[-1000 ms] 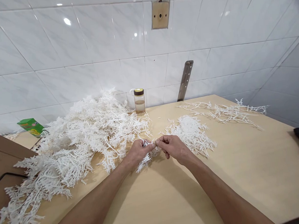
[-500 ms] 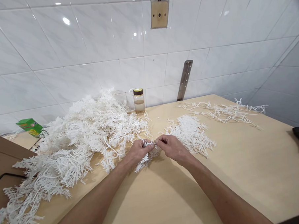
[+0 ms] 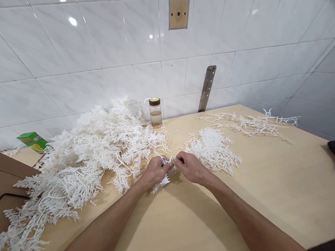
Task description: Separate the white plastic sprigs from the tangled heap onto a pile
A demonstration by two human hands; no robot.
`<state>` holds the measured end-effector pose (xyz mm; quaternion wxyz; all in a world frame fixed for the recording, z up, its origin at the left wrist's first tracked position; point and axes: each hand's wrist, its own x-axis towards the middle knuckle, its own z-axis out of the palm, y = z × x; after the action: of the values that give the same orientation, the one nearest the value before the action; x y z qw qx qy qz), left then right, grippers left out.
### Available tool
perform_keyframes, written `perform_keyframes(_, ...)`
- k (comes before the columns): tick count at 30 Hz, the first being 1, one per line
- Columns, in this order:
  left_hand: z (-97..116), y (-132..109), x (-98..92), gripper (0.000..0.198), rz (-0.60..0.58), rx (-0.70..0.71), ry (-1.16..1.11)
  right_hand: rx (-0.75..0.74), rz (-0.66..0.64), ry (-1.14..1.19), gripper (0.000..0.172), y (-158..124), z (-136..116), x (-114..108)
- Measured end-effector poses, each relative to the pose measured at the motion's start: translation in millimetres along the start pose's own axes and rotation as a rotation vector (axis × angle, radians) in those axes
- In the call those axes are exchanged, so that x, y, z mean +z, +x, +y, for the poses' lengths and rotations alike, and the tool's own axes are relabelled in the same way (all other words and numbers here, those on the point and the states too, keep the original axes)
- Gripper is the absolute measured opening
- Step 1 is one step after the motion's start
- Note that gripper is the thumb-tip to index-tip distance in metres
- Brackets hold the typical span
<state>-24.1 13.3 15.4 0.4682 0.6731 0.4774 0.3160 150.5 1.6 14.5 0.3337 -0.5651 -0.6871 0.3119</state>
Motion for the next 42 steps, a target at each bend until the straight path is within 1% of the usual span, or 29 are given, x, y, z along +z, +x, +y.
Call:
perform_keyframes(2,3,-2,-0.5,0.038,-0.013,0.023,0.000,0.073,-0.081,0.133,0.023,-1,-1,-4)
perform_keyframes(5,5,-4,-1.1,0.035,-0.078,0.053,-0.094,0.223,-0.256,0.462,0.031,-1,-5,-10)
perform_keyframes(6,5,-4,-1.0,0.034,-0.092,0.060,-0.121,0.250,-0.294,0.555,0.034,0,-6,-12)
perform_keyframes(8,4,-4,-0.5,0.032,-0.102,0.069,-0.130,0.266,-0.321,0.656,0.039,0,-7,-14)
perform_keyframes(10,2,-2,0.1,0.029,-0.057,0.091,-0.059,0.267,-0.329,0.658,0.042,-2,-8,-17)
perform_keyframes(13,-2,2,-1.2,0.024,0.132,0.124,0.107,0.222,-0.401,0.647,0.041,-5,-10,-25)
perform_keyframes(14,-3,4,-2.3,0.026,0.176,0.110,0.115,0.196,-0.405,0.646,0.039,-5,-11,-28)
perform_keyframes(15,-5,5,-3.7,0.026,0.178,0.087,0.079,0.172,-0.383,0.636,0.037,-5,-11,-30)
perform_keyframes(16,-6,6,-5.1,0.028,0.157,0.062,0.023,0.156,-0.328,0.611,0.036,-5,-11,-33)
perform_keyframes(18,-7,6,-7.3,0.034,0.073,0.022,-0.112,0.162,-0.151,0.515,0.032,-2,-8,-37)
perform_keyframes(20,-6,5,-8.4,0.040,0.010,-0.016,-0.216,0.202,0.032,0.380,0.026,3,0,-40)
perform_keyframes(22,-4,4,-8.8,0.043,-0.008,-0.072,-0.293,0.242,0.206,0.215,0.021,8,11,-44)
perform_keyframes(24,-2,3,-9.1,0.045,-0.011,-0.128,-0.348,0.244,0.361,0.027,0.019,13,23,-49)
perform_keyframes(25,-1,3,-9.3,0.046,-0.017,-0.147,-0.365,0.234,0.412,-0.068,0.020,14,28,-52)
perform_keyframes(27,1,2,-9.7,0.046,-0.038,-0.163,-0.381,0.203,0.445,-0.246,0.016,15,35,-55)
perform_keyframes(29,2,2,-9.9,0.045,-0.046,-0.160,-0.384,0.171,0.412,-0.356,0.014,15,35,-55)
perform_keyframes(30,3,1,-9.9,0.045,-0.043,-0.154,-0.382,0.147,0.381,-0.358,0.017,15,32,-52)
perform_keyframes(32,5,-1,-9.6,0.044,-0.040,-0.137,-0.372,0.078,0.322,-0.281,0.021,13,24,-43)
perform_keyframes(36,9,-4,-7.8,0.043,-0.042,-0.115,-0.349,-0.081,0.233,-0.111,0.022,8,5,-19)
perform_keyframes(38,9,-5,-6.9,0.044,-0.025,-0.106,-0.348,-0.094,0.115,-0.017,0.023,5,-2,-12)
perform_keyframes(40,8,-4,-6.4,0.044,-0.015,-0.089,-0.352,-0.071,0.003,0.054,0.023,2,-6,-9)
perform_keyframes(42,7,-3,-6.3,0.044,-0.011,-0.070,-0.346,-0.041,-0.029,0.054,0.024,1,-9,-9)
